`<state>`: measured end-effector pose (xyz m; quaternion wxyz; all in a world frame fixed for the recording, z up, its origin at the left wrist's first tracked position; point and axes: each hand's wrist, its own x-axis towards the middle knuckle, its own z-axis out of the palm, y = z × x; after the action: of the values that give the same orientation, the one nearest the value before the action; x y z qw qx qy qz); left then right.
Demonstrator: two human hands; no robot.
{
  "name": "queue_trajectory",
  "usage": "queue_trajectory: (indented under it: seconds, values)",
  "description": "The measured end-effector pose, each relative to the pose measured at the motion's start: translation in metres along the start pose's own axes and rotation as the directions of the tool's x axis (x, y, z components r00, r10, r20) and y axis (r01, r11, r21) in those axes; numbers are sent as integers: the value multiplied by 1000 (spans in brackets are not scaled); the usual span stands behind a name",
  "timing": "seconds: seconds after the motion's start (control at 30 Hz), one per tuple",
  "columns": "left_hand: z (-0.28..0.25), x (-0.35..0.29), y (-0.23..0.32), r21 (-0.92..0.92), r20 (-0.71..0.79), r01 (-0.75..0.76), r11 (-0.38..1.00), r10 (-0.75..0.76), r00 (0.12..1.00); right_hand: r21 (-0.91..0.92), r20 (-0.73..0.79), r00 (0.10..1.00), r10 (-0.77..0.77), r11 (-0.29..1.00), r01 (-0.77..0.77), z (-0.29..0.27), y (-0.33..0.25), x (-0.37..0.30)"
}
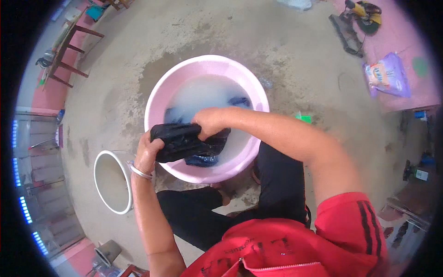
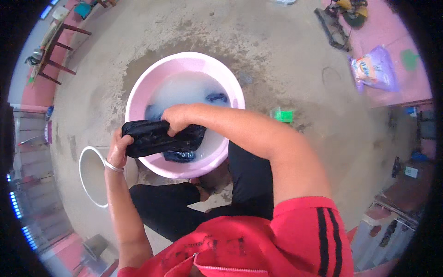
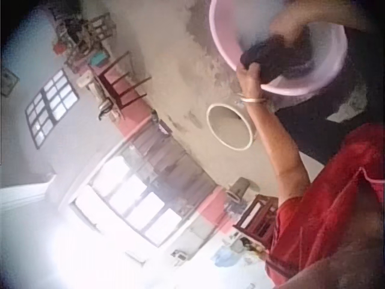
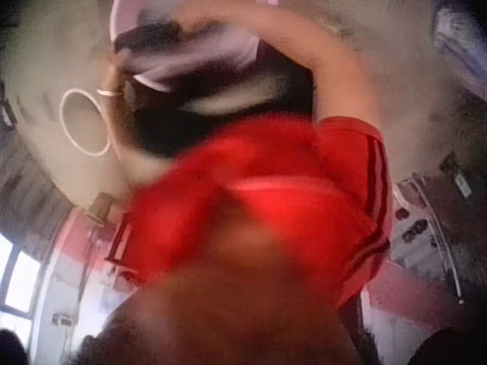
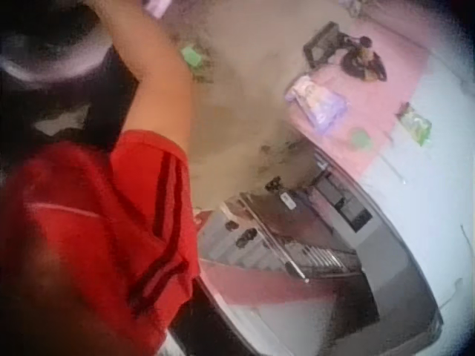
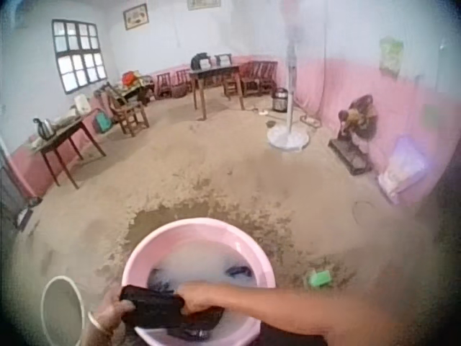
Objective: The person washes clothes by lifting a garment from a basin of water, applying a bar of soap to it, and scrubbing the fabric by hand.
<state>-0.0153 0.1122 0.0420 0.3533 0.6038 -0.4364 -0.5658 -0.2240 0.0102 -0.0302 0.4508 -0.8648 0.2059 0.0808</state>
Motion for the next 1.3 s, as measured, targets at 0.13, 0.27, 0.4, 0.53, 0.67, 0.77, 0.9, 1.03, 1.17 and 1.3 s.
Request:
queue_trajectory:
  seconds: [0.13,0.27,0.4,0.53,0.67,0.77,0.9,1.03,1.17,1.3]
  values:
    - [3,13,-55,-590,-226,28,807,-198,954,229,-389,907,160,971,-73,4,5,8]
    - [11,53,-83,-759,-203,100,643,-381,902,467,-750,644,151,811,353,23,-16,28]
    - [-5,30,-111,-554,-329,-231,800,45,943,92,-702,680,-212,920,381,45,-114,30]
    - [27,85,-119,-907,13,-131,401,337,941,65,-810,577,106,994,-91,33,-60,78]
    - [50,68,-55,-778,-323,-70,624,-302,897,126,-807,563,179,983,-132,24,-18,87]
    - [-52,61,-152,-903,-6,-106,415,235,972,-45,-826,514,-230,937,347,47,-116,88]
    - [44,55,-41,-858,-81,107,502,-338,938,9,-709,681,185,967,-254,5,-23,72]
    - [9,47,-35,-845,-165,-29,535,-208,964,199,-302,876,376,924,-328,0,21,55]
    - [-15,62,-80,-785,-157,93,613,-342,926,656,-229,937,265,753,-53,-11,13,33]
    - [13,108,-117,-843,-194,94,530,-463,865,835,-461,794,396,498,236,-11,-2,62]
